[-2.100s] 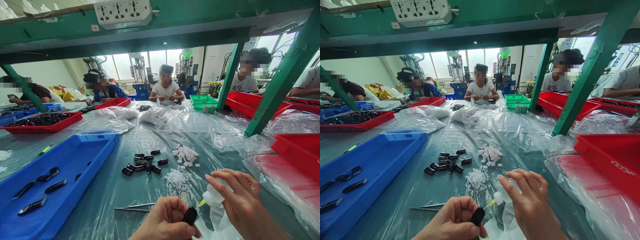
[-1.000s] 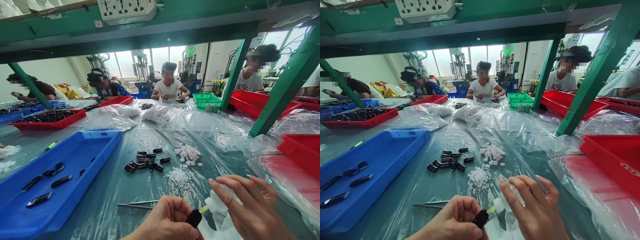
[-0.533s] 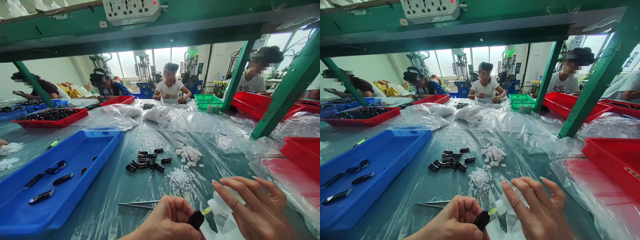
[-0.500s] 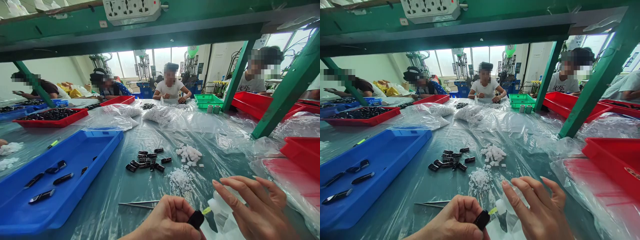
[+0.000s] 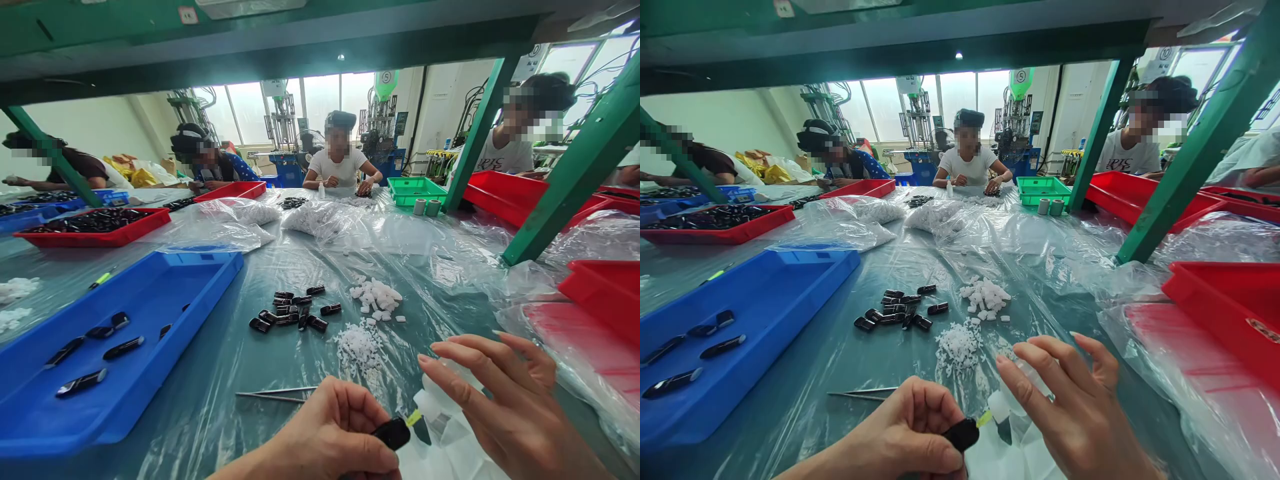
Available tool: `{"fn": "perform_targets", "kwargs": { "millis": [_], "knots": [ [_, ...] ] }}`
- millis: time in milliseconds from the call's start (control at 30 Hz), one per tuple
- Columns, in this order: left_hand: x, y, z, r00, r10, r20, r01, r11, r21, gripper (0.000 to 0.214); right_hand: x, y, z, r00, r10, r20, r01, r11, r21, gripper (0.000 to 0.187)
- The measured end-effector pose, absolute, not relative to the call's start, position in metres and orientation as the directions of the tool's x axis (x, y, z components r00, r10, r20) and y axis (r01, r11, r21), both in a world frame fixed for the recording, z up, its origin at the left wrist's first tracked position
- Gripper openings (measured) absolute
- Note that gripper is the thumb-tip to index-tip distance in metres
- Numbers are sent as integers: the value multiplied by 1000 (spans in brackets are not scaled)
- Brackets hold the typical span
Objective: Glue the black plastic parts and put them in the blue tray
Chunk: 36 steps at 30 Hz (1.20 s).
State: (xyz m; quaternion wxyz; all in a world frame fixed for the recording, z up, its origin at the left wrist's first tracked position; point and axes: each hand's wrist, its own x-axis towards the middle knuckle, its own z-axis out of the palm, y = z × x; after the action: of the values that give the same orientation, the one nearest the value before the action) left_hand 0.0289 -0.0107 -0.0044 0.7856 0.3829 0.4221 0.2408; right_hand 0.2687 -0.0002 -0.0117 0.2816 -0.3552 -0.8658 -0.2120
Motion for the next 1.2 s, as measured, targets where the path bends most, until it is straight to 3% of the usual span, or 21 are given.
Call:
{"fn": "perform_targets", "kwargs": {
  "millis": [167,300,367,600,800,1200],
  "knots": [
    [28,-11,-4,529,692,-492,-38,598,800,22,264,-2,-12,-570,489,661,730,670,135,37],
    [29,-10,-5,535,682,-499,-32,606,795,25,254,-7,-13,-395,564,726,754,650,-95,32],
    [29,-10,-5,541,681,-494,-35,605,795,25,251,-9,-14,-355,579,734,750,645,-146,31],
    [29,-10,-8,552,675,-490,-32,604,796,23,254,-9,-15,-367,564,740,739,660,-135,30],
    [30,-10,-6,542,677,-497,-42,613,789,25,259,-9,-14,-470,546,694,728,684,-44,34],
    [30,-11,-5,543,680,-493,-71,623,779,26,253,-10,-13,-389,570,724,733,668,-132,30]
  ]
}}
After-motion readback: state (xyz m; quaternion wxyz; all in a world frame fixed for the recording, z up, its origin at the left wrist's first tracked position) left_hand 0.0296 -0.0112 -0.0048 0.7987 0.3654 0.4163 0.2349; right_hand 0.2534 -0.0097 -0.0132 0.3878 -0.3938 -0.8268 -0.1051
